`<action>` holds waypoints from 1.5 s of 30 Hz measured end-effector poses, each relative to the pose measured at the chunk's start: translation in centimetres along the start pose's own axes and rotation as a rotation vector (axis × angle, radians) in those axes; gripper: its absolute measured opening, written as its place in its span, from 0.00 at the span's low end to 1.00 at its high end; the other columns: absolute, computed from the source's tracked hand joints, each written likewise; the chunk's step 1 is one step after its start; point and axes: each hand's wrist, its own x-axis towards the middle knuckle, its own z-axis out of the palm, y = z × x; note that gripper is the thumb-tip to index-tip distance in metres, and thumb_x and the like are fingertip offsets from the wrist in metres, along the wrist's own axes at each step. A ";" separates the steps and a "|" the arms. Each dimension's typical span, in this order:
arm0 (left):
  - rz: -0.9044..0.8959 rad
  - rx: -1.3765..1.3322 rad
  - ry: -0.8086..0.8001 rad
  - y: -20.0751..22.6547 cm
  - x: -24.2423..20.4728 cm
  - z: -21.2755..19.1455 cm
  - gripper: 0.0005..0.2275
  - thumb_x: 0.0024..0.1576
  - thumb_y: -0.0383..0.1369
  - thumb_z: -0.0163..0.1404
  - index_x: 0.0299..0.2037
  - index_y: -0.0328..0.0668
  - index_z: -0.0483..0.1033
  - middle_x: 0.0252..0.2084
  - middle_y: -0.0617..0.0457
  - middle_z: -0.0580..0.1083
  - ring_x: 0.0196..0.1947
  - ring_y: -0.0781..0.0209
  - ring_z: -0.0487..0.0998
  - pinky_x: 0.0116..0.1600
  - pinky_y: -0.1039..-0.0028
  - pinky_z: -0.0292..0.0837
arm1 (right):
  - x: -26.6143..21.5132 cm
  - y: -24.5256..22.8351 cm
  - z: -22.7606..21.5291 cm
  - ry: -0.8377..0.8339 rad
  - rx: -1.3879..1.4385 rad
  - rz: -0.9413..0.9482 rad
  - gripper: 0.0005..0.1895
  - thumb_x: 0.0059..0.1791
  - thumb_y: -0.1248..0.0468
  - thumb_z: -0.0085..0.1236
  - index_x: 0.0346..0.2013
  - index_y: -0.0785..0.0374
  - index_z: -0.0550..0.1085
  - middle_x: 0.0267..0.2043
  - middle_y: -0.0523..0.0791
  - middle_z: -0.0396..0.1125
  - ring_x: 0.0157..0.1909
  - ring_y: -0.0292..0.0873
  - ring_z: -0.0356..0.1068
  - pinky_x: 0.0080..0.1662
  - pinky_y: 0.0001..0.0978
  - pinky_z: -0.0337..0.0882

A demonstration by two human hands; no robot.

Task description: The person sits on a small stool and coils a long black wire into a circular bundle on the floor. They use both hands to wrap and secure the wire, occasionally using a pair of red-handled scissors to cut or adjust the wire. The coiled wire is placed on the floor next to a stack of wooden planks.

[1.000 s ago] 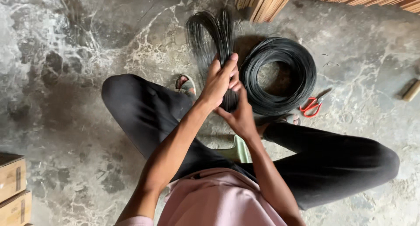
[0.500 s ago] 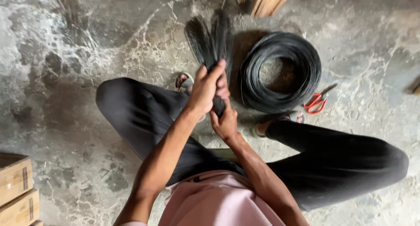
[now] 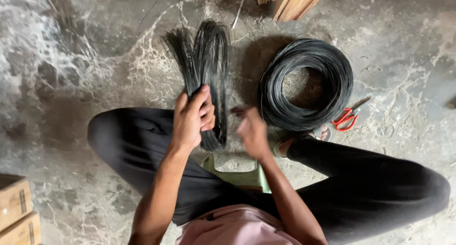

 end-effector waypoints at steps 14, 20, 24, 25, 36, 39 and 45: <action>0.117 -0.005 0.080 2.0 2.9 -2.6 0.06 0.57 0.28 0.41 0.28 0.35 0.60 0.11 0.49 0.57 0.05 0.58 0.62 0.10 0.70 0.63 | 8.2 28.2 6.9 -0.204 -0.922 0.379 0.20 0.43 0.64 0.55 0.48 0.60 0.63 0.47 0.54 0.57 0.45 0.56 0.65 0.43 0.42 0.71; 0.256 0.234 -0.009 2.8 3.8 -3.2 0.11 0.59 0.31 0.36 0.39 0.25 0.66 0.29 0.35 0.74 0.32 0.46 0.79 0.46 0.55 0.72 | 9.3 33.9 6.8 -0.247 -1.140 -0.191 0.08 0.43 0.65 0.49 0.29 0.65 0.74 0.52 0.55 0.58 0.52 0.57 0.58 0.43 0.41 0.65; 0.325 0.416 0.032 3.7 3.6 -2.2 0.10 0.59 0.30 0.35 0.43 0.27 0.62 0.44 0.34 0.72 0.47 0.44 0.74 0.55 0.56 0.66 | 10.9 30.8 3.0 -0.075 -0.376 -0.072 0.17 0.52 0.63 0.29 0.44 0.65 0.68 0.59 0.51 0.54 0.58 0.49 0.54 0.53 0.27 0.56; 0.332 0.415 0.033 4.0 3.3 -1.8 0.10 0.59 0.30 0.35 0.43 0.27 0.62 0.44 0.34 0.72 0.47 0.44 0.74 0.55 0.56 0.66 | 11.5 28.7 1.9 -0.075 -0.375 -0.079 0.17 0.52 0.63 0.29 0.44 0.65 0.68 0.59 0.51 0.54 0.58 0.49 0.54 0.53 0.27 0.56; 0.568 0.963 0.330 -1.7 6.4 -0.3 0.17 0.58 0.30 0.38 0.50 0.17 0.59 0.46 0.27 0.63 0.48 0.29 0.65 0.52 0.52 0.62 | 13.8 3.2 -8.6 0.673 -0.838 -0.619 0.03 0.46 0.66 0.58 0.35 0.58 0.76 0.26 0.41 0.62 0.26 0.42 0.63 0.30 0.32 0.66; 0.500 0.986 0.344 -5.4 9.2 -0.7 0.14 0.58 0.31 0.35 0.49 0.25 0.58 0.46 0.35 0.61 0.40 0.31 0.71 0.41 0.53 0.71 | 12.6 -2.1 -11.4 0.813 -0.660 -0.670 0.05 0.47 0.74 0.57 0.36 0.65 0.75 0.26 0.47 0.65 0.26 0.46 0.64 0.30 0.34 0.65; 0.699 1.173 0.263 -12.0 13.1 -0.3 0.05 0.55 0.24 0.35 0.36 0.26 0.59 0.38 0.36 0.59 0.37 0.48 0.64 0.45 0.67 0.61 | 6.4 -7.8 -13.6 0.806 -0.147 -0.598 0.08 0.47 0.82 0.46 0.36 0.70 0.67 0.35 0.51 0.62 0.30 0.46 0.65 0.36 0.34 0.70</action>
